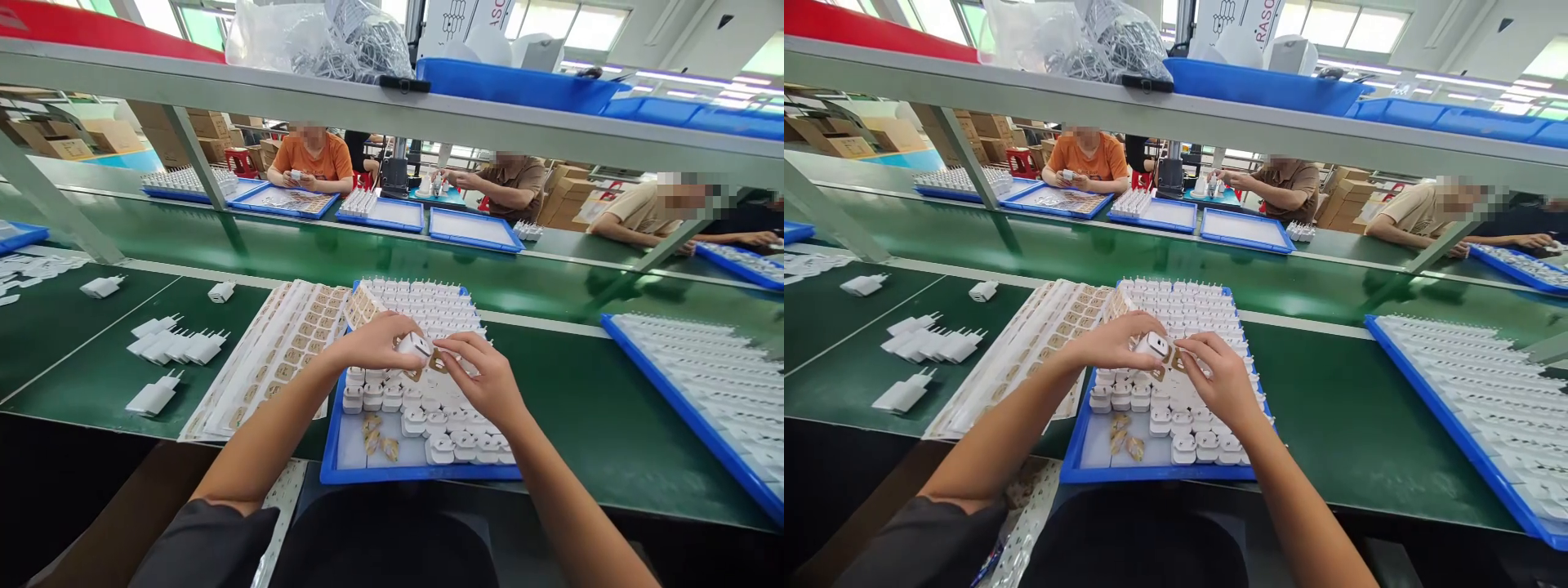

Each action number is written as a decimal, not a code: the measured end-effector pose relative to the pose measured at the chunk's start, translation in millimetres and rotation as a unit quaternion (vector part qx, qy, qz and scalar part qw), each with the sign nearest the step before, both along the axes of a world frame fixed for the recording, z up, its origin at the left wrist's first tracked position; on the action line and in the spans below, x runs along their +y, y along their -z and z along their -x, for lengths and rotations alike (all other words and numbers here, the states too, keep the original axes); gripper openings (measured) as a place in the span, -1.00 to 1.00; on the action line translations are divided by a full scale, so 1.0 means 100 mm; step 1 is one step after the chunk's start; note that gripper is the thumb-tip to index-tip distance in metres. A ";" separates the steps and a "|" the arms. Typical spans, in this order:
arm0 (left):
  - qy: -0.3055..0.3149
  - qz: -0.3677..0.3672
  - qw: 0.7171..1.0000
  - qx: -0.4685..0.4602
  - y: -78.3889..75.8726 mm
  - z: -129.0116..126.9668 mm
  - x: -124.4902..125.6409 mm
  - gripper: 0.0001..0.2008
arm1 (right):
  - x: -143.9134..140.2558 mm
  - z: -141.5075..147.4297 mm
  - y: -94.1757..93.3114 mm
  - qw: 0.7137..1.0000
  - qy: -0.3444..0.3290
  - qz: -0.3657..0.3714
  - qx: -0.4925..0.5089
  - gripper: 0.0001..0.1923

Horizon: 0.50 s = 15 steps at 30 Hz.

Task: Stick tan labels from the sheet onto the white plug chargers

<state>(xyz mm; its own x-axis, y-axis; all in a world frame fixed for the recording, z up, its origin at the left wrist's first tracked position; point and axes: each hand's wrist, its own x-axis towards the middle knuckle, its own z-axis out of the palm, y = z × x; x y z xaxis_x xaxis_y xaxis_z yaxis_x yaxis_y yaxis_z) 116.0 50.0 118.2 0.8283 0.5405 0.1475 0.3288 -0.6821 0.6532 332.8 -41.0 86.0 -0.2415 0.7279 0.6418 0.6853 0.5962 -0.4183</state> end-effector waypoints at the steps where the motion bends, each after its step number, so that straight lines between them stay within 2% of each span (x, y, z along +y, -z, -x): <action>1: 0.003 0.005 1.000 -0.008 0.01 0.00 0.00 -0.75 | 0.00 0.00 0.01 1.000 0.004 -0.013 -0.009 -0.79; 8: 0.017 0.041 0.997 -0.068 0.06 -0.02 0.00 -0.75 | 0.02 -0.01 0.08 0.994 0.017 -0.103 -0.037 -0.84; 12: -0.013 0.031 0.998 -0.052 0.07 -0.06 0.03 -0.77 | -0.01 -0.05 0.08 0.985 0.024 -0.157 -0.073 -0.82; 15: -0.022 0.027 0.999 -0.031 0.10 -0.10 0.05 -0.80 | -0.13 -0.10 0.07 0.989 0.006 -0.143 -0.047 -0.79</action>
